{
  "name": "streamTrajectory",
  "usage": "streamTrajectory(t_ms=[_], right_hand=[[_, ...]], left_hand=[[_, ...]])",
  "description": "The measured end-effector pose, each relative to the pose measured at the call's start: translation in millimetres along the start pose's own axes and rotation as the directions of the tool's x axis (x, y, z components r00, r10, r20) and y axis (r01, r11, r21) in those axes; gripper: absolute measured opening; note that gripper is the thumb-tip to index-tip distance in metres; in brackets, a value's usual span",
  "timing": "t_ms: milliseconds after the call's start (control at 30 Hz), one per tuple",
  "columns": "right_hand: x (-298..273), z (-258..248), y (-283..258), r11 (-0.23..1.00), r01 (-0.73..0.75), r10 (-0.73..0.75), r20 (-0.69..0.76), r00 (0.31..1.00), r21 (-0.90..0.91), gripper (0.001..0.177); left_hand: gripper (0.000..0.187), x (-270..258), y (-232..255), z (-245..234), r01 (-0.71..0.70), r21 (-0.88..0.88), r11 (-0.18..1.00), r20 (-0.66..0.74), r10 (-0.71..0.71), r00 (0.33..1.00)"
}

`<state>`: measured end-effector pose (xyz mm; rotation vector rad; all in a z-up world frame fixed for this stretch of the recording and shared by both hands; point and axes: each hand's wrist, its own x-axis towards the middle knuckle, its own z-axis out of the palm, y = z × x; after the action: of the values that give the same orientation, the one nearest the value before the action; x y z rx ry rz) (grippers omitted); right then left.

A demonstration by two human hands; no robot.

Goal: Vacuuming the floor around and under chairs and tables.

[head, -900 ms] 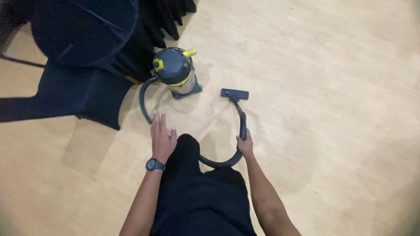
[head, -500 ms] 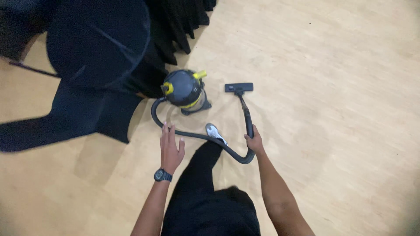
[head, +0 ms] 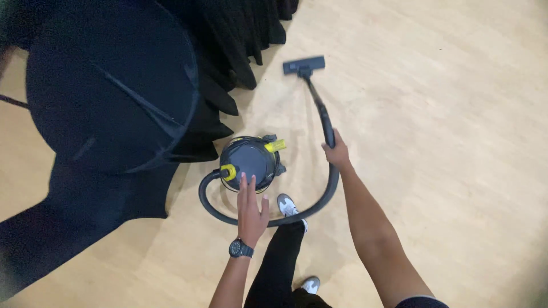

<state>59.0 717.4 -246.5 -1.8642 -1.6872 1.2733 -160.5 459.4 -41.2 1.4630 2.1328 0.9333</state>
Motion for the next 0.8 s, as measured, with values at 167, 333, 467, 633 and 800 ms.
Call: streamTrajectory(t_ms=[167,333,467,633,800], right_hand=[[68,21,-13,0.976,0.155,-0.165,-0.057,0.985,-0.151,0.068],[33,10,23,0.960,0.083,-0.110,-0.089,0.990,-0.266,0.057],[-68,-27,12,0.958,-0.139,0.151,0.028,0.988,-0.249,0.033],[-82,-44,36,0.944,-0.002,0.035,0.093,0.995,-0.329,0.040],[26,-30,23,0.885,0.215,-0.141,0.203,0.969,-0.413,0.036]], left_hand=[[0.066,40,-14,10,0.050,0.015,0.999,-0.006,-0.050,0.999],[0.064,38,-12,9,0.100,0.035,0.994,-0.011,-0.100,0.995],[0.063,16,-6,9,0.155,0.029,0.987,-0.064,-0.153,0.986],[0.062,-13,18,18,0.242,0.056,0.969,-0.145,-0.231,0.962],[0.059,-31,54,57,0.379,0.052,0.924,-0.257,-0.354,0.899]])
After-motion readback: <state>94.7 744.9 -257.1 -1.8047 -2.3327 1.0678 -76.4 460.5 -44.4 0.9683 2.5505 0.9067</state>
